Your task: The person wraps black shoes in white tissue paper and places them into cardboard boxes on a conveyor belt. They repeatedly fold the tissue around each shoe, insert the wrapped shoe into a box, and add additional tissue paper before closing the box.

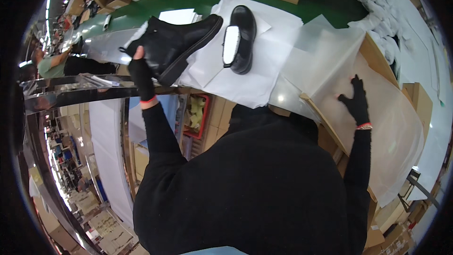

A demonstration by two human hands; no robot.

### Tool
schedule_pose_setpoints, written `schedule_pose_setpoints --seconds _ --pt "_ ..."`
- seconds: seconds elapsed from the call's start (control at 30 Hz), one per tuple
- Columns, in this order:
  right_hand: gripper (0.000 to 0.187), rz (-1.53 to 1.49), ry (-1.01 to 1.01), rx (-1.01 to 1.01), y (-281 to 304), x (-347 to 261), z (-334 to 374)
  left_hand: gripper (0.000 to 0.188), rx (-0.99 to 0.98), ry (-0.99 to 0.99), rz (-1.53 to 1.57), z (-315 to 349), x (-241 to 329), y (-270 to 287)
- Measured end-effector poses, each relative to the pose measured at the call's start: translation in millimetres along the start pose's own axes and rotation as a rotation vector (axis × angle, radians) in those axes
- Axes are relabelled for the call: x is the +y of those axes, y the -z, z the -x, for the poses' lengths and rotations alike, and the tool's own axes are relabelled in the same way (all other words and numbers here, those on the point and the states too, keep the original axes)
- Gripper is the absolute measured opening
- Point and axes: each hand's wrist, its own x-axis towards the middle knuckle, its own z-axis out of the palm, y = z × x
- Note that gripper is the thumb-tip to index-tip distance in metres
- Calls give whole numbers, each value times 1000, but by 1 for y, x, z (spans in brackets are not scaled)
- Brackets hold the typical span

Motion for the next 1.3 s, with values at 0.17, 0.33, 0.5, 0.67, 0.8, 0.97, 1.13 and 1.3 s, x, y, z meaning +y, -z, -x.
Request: schedule_pose_setpoints --seconds 0.17,0.33,0.5,0.67,0.8,0.97,1.13,1.3 --pt "55 -524 112 31 85 -128 -17 53 -278 239 384 53 112 -26" --pt "73 -947 345 -455 88 -244 -10 44 -774 357 298 120 113 -119" --pt "61 -974 -37 -534 106 -212 16 41 -1246 139 -90 152 82 -202" --pt "52 -1279 -268 -121 118 -129 57 39 -1223 14 -112 182 11 -250" --pt "48 -1705 -488 223 100 -67 60 59 -1292 -260 -480 215 -23 -263" --pt "46 -1950 -541 362 17 11 27 64 -1427 -325 -400 248 -36 -256" --pt "42 -1892 -563 526 -10 38 8 59 -1343 -430 -333 249 -58 -243" --pt "41 -2017 -495 403 -12 7 -11 54 -1352 -309 -394 255 -52 -234"
